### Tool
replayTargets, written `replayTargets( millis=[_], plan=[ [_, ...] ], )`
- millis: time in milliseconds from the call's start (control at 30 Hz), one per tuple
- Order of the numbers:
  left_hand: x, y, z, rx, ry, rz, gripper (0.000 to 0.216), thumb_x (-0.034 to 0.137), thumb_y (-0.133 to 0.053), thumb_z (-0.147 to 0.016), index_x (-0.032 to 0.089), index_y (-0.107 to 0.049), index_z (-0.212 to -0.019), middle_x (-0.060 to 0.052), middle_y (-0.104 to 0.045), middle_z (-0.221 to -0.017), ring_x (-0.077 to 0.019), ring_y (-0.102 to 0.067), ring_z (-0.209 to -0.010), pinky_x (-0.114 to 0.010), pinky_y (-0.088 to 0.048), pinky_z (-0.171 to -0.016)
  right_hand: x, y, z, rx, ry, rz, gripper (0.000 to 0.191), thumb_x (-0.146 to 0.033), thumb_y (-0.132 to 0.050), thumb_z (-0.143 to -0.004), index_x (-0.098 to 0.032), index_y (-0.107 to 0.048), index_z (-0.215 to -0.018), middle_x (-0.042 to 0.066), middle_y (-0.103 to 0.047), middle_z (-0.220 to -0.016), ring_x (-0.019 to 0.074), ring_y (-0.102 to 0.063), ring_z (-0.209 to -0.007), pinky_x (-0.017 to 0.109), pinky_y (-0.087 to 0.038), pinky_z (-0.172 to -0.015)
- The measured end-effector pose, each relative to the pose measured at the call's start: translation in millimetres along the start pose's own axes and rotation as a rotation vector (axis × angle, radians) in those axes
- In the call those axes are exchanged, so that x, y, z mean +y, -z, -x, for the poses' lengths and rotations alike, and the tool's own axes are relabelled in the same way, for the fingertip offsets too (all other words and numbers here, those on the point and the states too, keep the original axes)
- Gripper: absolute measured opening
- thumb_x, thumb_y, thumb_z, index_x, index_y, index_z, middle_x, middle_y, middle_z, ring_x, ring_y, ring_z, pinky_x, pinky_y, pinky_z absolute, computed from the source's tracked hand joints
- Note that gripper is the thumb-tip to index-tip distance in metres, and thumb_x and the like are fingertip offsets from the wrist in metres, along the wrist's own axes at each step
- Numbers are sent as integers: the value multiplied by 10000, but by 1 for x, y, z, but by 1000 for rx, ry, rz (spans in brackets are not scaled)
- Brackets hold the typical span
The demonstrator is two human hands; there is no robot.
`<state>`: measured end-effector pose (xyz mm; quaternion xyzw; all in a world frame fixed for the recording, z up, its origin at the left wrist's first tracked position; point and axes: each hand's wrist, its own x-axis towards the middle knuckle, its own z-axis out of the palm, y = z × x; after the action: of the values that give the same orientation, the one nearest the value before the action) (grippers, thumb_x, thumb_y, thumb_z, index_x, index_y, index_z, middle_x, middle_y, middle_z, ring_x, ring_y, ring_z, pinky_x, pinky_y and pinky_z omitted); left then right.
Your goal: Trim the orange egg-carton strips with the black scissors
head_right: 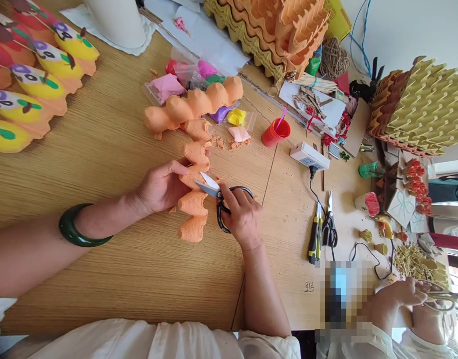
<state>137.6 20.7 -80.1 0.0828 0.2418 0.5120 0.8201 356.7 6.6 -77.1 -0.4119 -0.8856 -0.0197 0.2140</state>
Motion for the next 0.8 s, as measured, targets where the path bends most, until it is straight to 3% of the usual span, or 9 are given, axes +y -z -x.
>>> replayTargets(
  millis=[567,800],
  plan=[
    [0,0,-2,3,33,-3,226,178,-666,-753,160,-674,-979,-22,-720,-870,-193,-655,-809,-358,-535,-827,-2,-6,6,10,-34,23,308,-190,-554,-998,-157,-726,-1251,12,-696,-754,112,-586,-616,251,-404,-582],
    [1,-3,-1,88,46,-11,276,158,-609,-762,161,-706,-1020,-30,-728,-850,-184,-637,-787,-322,-527,-784,-1,-12,7,48,-97,-44,267,-207,-592,-987,-150,-748,-1196,16,-729,-762,101,-603,-594,236,-405,-561]
  ],
)
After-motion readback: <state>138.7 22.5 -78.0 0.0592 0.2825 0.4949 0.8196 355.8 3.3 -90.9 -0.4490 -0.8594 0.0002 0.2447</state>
